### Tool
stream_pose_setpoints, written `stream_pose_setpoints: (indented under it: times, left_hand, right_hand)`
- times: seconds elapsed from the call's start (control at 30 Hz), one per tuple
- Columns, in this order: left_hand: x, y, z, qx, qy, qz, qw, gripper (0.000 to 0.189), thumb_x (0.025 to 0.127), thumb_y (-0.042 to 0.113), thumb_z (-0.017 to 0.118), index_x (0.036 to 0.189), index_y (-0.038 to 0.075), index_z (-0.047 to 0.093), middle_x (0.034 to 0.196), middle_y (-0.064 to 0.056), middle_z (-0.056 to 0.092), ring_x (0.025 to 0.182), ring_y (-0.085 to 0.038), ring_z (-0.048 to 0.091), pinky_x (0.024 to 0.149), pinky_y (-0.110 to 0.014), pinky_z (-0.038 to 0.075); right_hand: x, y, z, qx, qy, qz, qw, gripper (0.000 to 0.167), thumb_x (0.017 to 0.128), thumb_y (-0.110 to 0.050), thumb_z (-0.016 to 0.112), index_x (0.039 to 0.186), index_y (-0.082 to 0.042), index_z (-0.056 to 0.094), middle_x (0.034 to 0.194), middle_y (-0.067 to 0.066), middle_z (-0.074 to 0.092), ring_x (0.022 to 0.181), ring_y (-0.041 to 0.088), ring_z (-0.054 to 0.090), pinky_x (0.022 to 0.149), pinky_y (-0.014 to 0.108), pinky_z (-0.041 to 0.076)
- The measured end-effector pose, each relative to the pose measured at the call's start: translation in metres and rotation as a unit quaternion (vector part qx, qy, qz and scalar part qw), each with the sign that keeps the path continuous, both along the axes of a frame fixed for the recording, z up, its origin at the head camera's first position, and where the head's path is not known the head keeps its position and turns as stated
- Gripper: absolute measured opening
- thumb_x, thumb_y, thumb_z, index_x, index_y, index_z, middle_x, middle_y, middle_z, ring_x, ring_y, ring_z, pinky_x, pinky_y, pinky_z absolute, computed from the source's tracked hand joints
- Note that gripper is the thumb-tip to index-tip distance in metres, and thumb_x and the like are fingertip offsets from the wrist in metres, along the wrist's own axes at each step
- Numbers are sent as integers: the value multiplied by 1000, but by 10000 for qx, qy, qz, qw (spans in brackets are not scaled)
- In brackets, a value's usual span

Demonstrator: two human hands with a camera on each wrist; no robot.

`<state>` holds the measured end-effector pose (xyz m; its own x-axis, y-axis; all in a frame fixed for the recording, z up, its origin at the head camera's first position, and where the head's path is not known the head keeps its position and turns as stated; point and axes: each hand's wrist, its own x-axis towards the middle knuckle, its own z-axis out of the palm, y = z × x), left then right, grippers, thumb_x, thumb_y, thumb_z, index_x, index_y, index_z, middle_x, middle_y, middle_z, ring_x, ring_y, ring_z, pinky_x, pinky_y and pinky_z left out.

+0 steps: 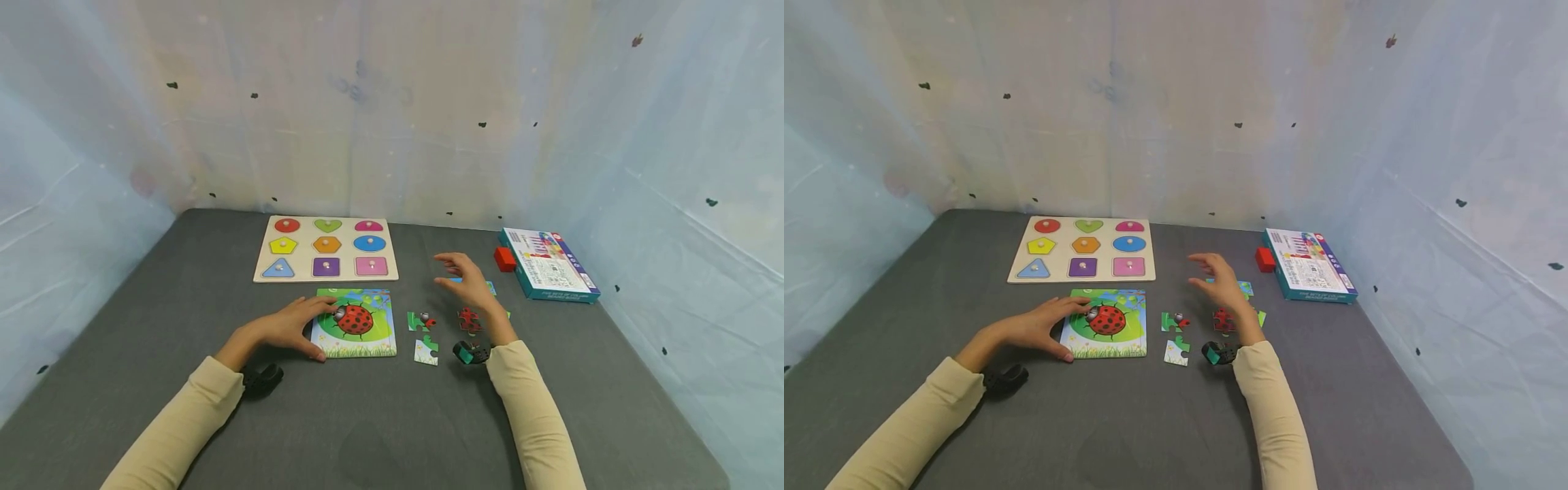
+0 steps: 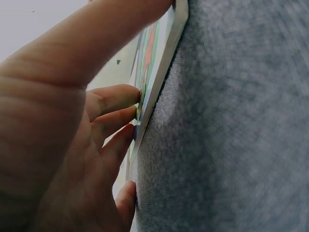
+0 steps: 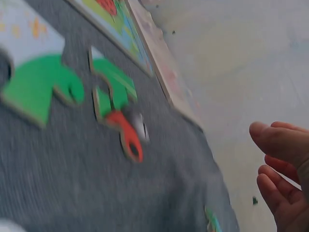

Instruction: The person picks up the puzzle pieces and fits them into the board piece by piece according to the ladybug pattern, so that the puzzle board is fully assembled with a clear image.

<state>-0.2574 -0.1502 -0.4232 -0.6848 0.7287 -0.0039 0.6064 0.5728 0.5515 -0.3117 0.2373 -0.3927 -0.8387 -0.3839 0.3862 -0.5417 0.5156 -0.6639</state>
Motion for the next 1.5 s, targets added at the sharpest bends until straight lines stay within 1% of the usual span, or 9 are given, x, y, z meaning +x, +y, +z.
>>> stream_pose_setpoints:
  times: [0.27, 0.43, 0.53, 0.67, 0.77, 0.87, 1.0, 1.13, 1.5]
  left_hand:
    - [0, 0, 2, 0, 5, 5, 10000, 90, 71, 52, 75, 137, 2, 41, 147, -16, 31, 137, -33, 24, 108, -60, 6]
    - [1, 0, 1, -2, 1, -2, 10000, 90, 71, 53, 75, 137, 2, 41, 147, -16, 31, 137, -34, 24, 108, -60, 6]
    - [2, -1, 0, 29, -9, -25, 10000, 91, 71, 53, 75, 138, 3, 41, 148, -15, 30, 137, -33, 23, 108, -60, 6]
    - [2, -2, -2, 49, 0, -31, 10000, 91, 71, 53, 75, 139, 4, 40, 148, -15, 29, 137, -33, 23, 108, -60, 6]
    - [2, -2, -2, 71, 4, -31, 10000, 89, 72, 51, 75, 139, 4, 40, 148, -16, 30, 137, -34, 23, 108, -60, 6]
    - [2, -2, -2, 91, -12, -48, 9999, 88, 72, 50, 75, 139, 3, 40, 148, -16, 30, 137, -34, 23, 108, -60, 6]
    - [3, -1, 0, 109, -20, -73, 9999, 89, 72, 50, 75, 139, 3, 40, 148, -16, 29, 137, -34, 23, 108, -60, 6]
    - [4, -2, 1, 130, 22, -70, 9999, 89, 72, 50, 75, 138, 2, 40, 148, -17, 29, 137, -35, 23, 108, -60, 6]
    - [4, -1, 0, 104, 60, -43, 9999, 90, 71, 50, 75, 137, 1, 41, 147, -17, 30, 137, -34, 24, 108, -60, 5]
  right_hand:
    - [-3, 24, -7, 56, -389, -317, 9987, 45, 87, -2, 64, 129, 1, 50, 128, 21, 45, 120, 40, 43, 102, 47, 35]
    - [-4, 33, -14, 376, -609, -492, 9962, 46, 88, -3, 63, 132, -2, 49, 133, 19, 45, 125, 35, 41, 103, 47, 33]
    - [-6, 38, -19, 759, -410, -516, 9949, 48, 86, -4, 66, 131, -1, 50, 133, 20, 46, 125, 36, 40, 101, 50, 34]
    - [-9, 40, -26, 1231, 40, -601, 9906, 50, 83, -8, 70, 129, 3, 52, 131, 24, 48, 124, 40, 37, 103, 54, 26]
    - [-9, 39, -30, 1389, 41, -811, 9870, 52, 83, -13, 70, 129, 3, 51, 131, 26, 47, 125, 43, 31, 103, 56, 19]
    - [-8, 38, -33, 1507, -52, -1064, 9828, 53, 84, -15, 69, 130, 3, 50, 130, 27, 47, 124, 44, 28, 101, 57, 19]
    - [-8, 37, -35, 1561, 1, -1278, 9794, 51, 85, -15, 68, 127, 7, 51, 127, 29, 49, 121, 46, 31, 99, 56, 22]
    - [-9, 35, -37, 1465, 32, -1285, 9808, 47, 85, -14, 67, 124, 8, 53, 125, 30, 49, 118, 46, 34, 97, 55, 24]
    - [-11, 37, -41, 1459, -142, -1404, 9792, 44, 85, -21, 68, 121, 3, 59, 120, 27, 48, 115, 44, 37, 95, 57, 26]
